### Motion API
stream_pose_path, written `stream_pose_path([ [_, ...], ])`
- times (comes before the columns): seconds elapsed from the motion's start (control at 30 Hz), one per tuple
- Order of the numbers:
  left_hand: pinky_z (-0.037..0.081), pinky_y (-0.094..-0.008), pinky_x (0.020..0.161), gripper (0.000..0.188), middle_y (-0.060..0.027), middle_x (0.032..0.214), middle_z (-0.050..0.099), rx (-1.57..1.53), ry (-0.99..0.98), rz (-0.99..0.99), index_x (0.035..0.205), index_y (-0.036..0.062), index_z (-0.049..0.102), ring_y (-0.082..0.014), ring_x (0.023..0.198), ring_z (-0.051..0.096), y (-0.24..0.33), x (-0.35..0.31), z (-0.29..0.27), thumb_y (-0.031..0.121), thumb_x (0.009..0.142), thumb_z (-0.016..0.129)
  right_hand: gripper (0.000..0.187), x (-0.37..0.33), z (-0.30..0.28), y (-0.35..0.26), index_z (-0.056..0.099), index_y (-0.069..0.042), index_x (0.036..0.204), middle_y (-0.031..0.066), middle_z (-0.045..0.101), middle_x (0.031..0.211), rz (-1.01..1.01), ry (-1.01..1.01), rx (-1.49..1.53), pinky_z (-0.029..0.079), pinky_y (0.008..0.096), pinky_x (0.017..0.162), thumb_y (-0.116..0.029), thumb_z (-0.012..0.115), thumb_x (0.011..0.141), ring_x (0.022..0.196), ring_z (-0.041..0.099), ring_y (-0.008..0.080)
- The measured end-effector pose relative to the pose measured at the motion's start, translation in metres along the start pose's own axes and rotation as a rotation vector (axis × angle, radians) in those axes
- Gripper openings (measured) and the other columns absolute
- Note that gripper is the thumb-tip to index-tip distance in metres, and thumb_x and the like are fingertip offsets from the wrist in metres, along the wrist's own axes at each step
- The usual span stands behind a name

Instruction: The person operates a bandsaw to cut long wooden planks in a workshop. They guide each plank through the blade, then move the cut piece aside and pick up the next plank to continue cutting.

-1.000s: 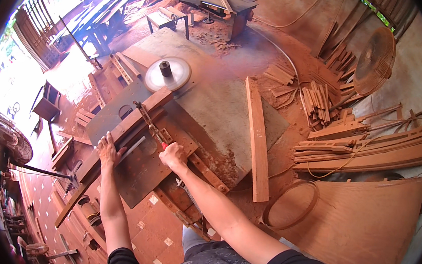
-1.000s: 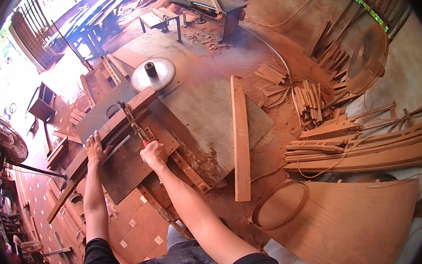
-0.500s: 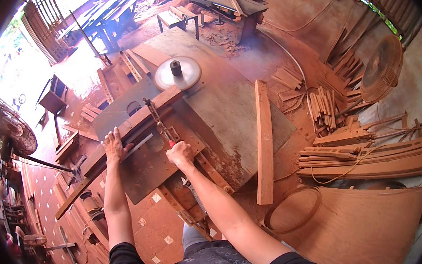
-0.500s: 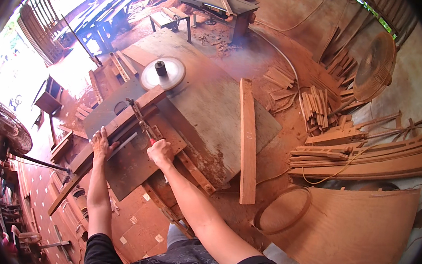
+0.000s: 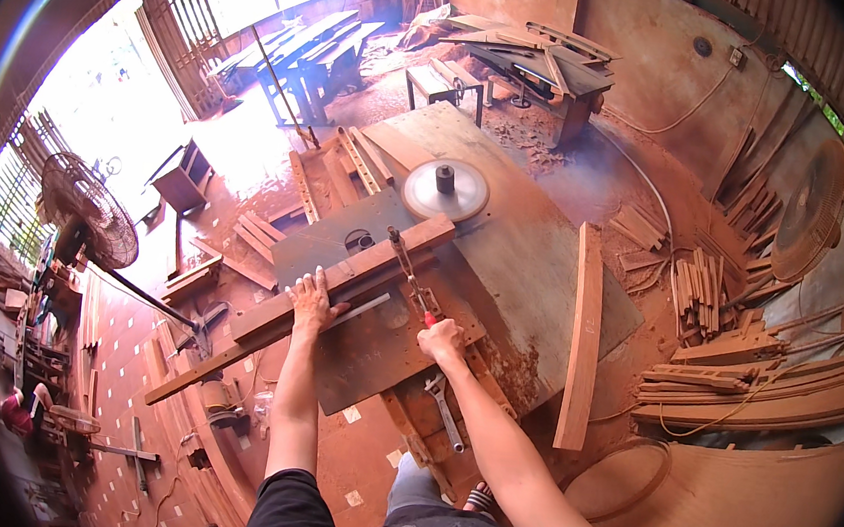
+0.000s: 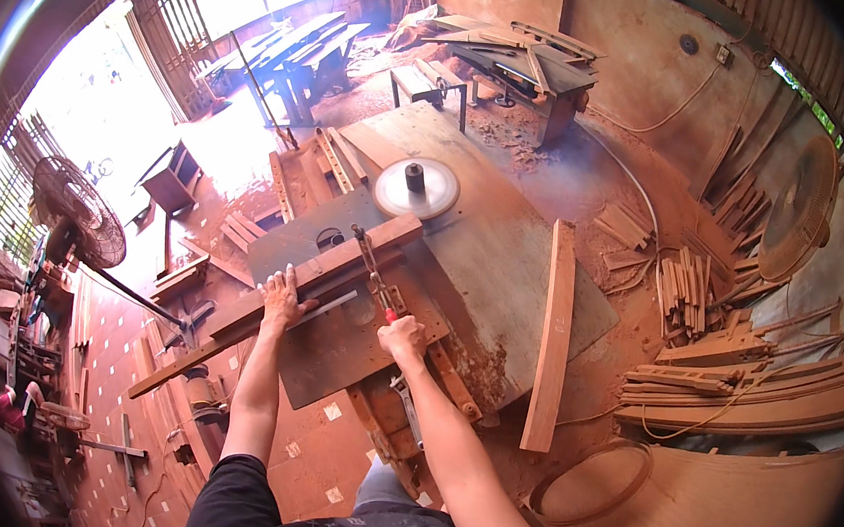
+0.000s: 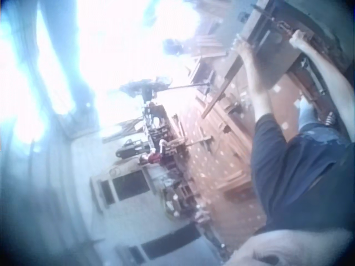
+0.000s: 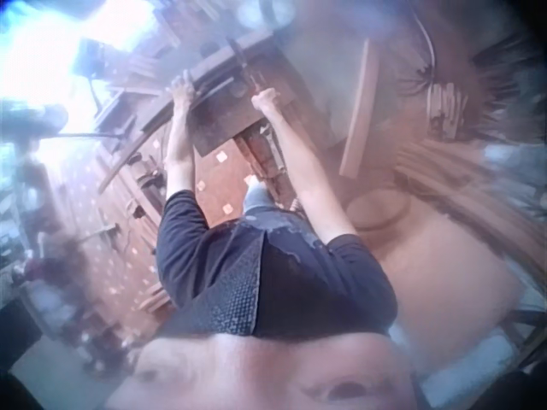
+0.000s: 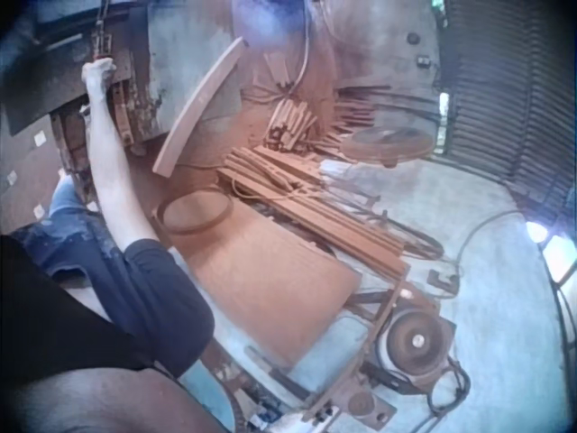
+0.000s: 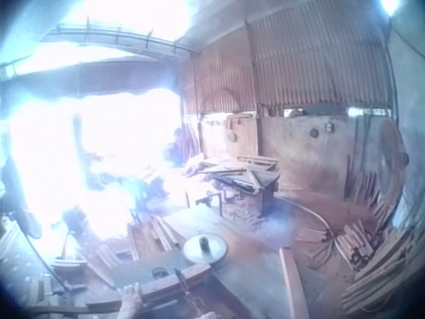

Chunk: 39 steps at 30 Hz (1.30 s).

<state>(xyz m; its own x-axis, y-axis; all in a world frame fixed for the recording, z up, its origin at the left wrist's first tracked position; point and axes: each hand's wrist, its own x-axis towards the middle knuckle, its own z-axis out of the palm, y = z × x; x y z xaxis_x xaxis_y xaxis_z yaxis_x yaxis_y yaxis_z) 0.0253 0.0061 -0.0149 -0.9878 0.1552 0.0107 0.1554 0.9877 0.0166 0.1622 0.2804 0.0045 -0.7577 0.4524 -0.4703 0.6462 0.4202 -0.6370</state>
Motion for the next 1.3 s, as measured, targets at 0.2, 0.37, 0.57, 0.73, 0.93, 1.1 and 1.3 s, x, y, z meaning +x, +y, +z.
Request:
stream_pose_path([
  [0.2, 0.023, -0.0759, 0.117, 0.116, -0.0220, 0.154, 0.037, -0.014, -0.005, 0.004, 0.168, 0.0167, 0.022, -0.0433, 0.147, 0.034, 0.020, -0.043, 0.000, 0.067, 0.080, 0.079, 0.031, -0.025, -0.008, 0.033, 0.077, 0.005, 0.096, 0.0335, 0.074, 0.109, 0.015, 0.018, -0.022, 0.059, 0.0479, 0.094, -0.024, 0.068, 0.087, 0.108, 0.073, 0.0456],
  [0.37, 0.021, -0.0758, 0.119, 0.116, -0.0233, 0.156, 0.036, -0.021, 0.011, 0.020, 0.168, 0.0164, 0.022, -0.0455, 0.148, 0.033, 0.028, -0.072, 0.000, 0.067, 0.081, 0.079, 0.031, -0.041, -0.014, 0.056, 0.075, 0.004, 0.089, 0.0350, 0.073, 0.105, -0.027, 0.026, -0.037, 0.059, 0.0478, 0.093, -0.026, 0.069, 0.087, 0.107, 0.073, 0.0462],
  [0.57, 0.019, -0.0751, 0.120, 0.115, -0.0234, 0.157, 0.037, -0.027, -0.017, -0.002, 0.168, 0.0177, 0.023, -0.0462, 0.148, 0.034, 0.026, -0.057, -0.008, 0.068, 0.081, 0.079, 0.031, -0.034, -0.015, 0.038, 0.076, 0.002, 0.089, 0.0334, 0.074, 0.105, -0.003, -0.001, -0.023, 0.060, 0.0482, 0.093, -0.028, 0.069, 0.087, 0.107, 0.073, 0.0448],
  [0.73, 0.019, -0.0736, 0.121, 0.116, -0.0234, 0.160, 0.035, -0.027, -0.032, -0.022, 0.169, 0.0191, 0.021, -0.0455, 0.151, 0.033, 0.019, -0.017, -0.005, 0.069, 0.081, 0.078, 0.032, 0.004, 0.004, 0.022, 0.078, 0.000, 0.095, 0.0317, 0.074, 0.110, -0.006, 0.027, -0.036, 0.060, 0.0483, 0.094, -0.030, 0.070, 0.086, 0.108, 0.074, 0.0441],
  [0.93, 0.019, -0.0747, 0.120, 0.116, -0.0221, 0.157, 0.036, -0.027, -0.021, -0.024, 0.169, 0.0187, 0.021, -0.0442, 0.149, 0.032, 0.001, 0.005, -0.002, 0.068, 0.081, 0.078, 0.031, 0.010, 0.007, -0.006, 0.077, 0.000, 0.093, 0.0331, 0.074, 0.111, 0.009, 0.031, 0.011, 0.059, 0.0479, 0.095, -0.029, 0.070, 0.086, 0.110, 0.073, 0.0447],
  [1.1, 0.020, -0.0749, 0.119, 0.115, -0.0211, 0.155, 0.038, -0.030, -0.018, -0.013, 0.168, 0.0182, 0.023, -0.0435, 0.147, 0.034, 0.000, 0.009, -0.002, 0.066, 0.081, 0.079, 0.032, 0.014, 0.009, -0.009, 0.078, 0.001, 0.098, 0.0305, 0.074, 0.114, 0.009, 0.015, -0.007, 0.059, 0.0463, 0.097, -0.028, 0.069, 0.087, 0.112, 0.073, 0.0431],
  [1.3, 0.020, -0.0750, 0.120, 0.116, -0.0240, 0.159, 0.035, -0.021, -0.020, -0.024, 0.168, 0.0199, 0.021, -0.0459, 0.150, 0.032, 0.000, 0.010, 0.000, 0.066, 0.080, 0.080, 0.032, 0.025, 0.017, -0.004, 0.077, 0.000, 0.090, 0.0330, 0.074, 0.110, -0.015, 0.035, 0.013, 0.059, 0.0465, 0.096, -0.031, 0.070, 0.087, 0.111, 0.073, 0.0428],
])
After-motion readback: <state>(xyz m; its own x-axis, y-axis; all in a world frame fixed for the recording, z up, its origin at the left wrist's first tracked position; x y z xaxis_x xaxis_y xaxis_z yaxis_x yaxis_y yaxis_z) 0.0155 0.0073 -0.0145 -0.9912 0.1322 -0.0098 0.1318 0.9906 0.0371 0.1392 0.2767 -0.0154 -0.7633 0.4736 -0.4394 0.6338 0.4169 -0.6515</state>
